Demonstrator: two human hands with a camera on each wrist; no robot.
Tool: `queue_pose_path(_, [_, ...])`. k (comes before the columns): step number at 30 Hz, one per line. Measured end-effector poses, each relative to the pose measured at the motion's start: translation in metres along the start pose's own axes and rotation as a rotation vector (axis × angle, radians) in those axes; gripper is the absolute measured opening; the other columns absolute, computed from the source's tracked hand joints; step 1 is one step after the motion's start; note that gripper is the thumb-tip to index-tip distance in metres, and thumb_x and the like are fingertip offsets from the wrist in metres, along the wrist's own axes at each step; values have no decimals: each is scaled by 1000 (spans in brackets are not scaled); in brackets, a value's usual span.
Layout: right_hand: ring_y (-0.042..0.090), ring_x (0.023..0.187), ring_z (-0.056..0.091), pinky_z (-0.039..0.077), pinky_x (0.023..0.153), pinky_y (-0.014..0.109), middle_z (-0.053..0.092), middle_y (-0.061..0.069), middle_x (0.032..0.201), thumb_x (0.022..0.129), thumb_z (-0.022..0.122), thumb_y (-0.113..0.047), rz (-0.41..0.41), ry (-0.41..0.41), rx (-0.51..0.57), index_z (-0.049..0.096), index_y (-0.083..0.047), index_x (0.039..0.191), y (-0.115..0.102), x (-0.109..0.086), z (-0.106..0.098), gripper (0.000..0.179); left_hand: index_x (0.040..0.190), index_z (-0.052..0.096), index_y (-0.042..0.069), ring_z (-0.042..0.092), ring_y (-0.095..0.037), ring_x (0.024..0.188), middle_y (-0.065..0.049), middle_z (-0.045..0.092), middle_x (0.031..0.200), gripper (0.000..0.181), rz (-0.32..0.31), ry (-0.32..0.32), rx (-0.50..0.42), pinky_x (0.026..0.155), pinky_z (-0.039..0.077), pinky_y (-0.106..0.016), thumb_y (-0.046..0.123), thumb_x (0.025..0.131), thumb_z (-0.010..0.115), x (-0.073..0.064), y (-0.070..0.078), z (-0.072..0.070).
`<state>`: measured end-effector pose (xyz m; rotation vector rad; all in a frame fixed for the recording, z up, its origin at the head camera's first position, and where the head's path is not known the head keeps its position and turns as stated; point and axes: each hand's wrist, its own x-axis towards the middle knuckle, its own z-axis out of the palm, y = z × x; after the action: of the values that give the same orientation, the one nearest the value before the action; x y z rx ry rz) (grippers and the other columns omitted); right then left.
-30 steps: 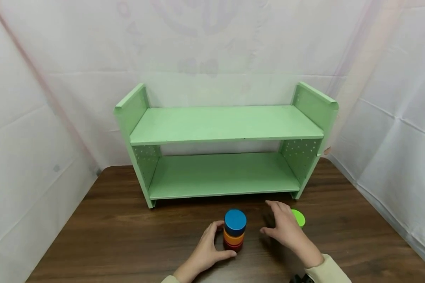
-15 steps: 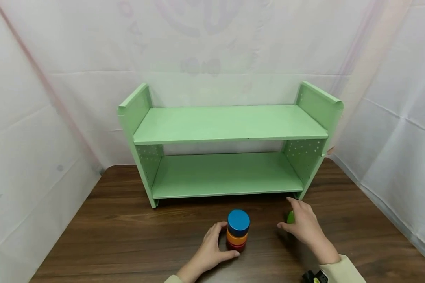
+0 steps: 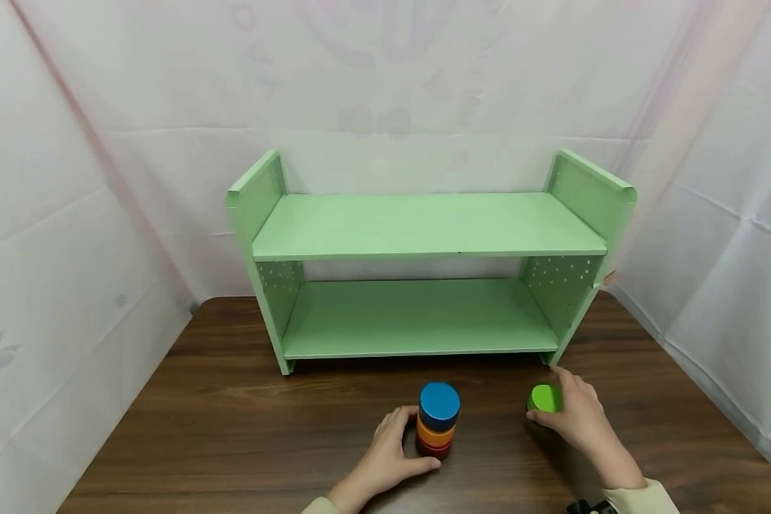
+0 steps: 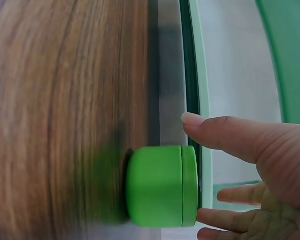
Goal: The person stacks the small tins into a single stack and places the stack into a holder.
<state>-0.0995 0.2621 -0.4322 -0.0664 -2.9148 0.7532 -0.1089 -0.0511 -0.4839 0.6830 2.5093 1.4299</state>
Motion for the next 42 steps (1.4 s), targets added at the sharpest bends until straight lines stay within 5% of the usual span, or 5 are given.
queue_pose_path(7, [54, 106, 47, 43, 77, 56, 52, 35, 118, 68, 85, -27, -10, 9, 6, 38, 13, 131, 10, -1, 3, 88, 127, 48, 7, 41, -40, 124, -13, 53, 130, 68, -37, -20, -20, 98, 32, -63, 35, 74, 81, -5, 0, 1])
queue_pose_path(21, [31, 85, 58, 44, 65, 36, 60, 27, 107, 66, 86, -22, -11, -29, 58, 45, 12, 123, 21, 0, 10, 78, 124, 53, 14, 47, -26, 117, -2, 57, 124, 60, 2, -19, 42, 95, 37, -51, 40, 77, 78, -2, 0, 3])
queue_pose_path(42, [29, 84, 59, 46, 67, 38, 60, 27, 99, 72, 83, -23, 59, -102, 72, 39, 17, 121, 23, 6, 10, 78, 122, 54, 13, 47, -28, 118, -2, 59, 122, 58, 21, 4, 62, 96, 36, -53, 41, 77, 78, 1, 0, 2])
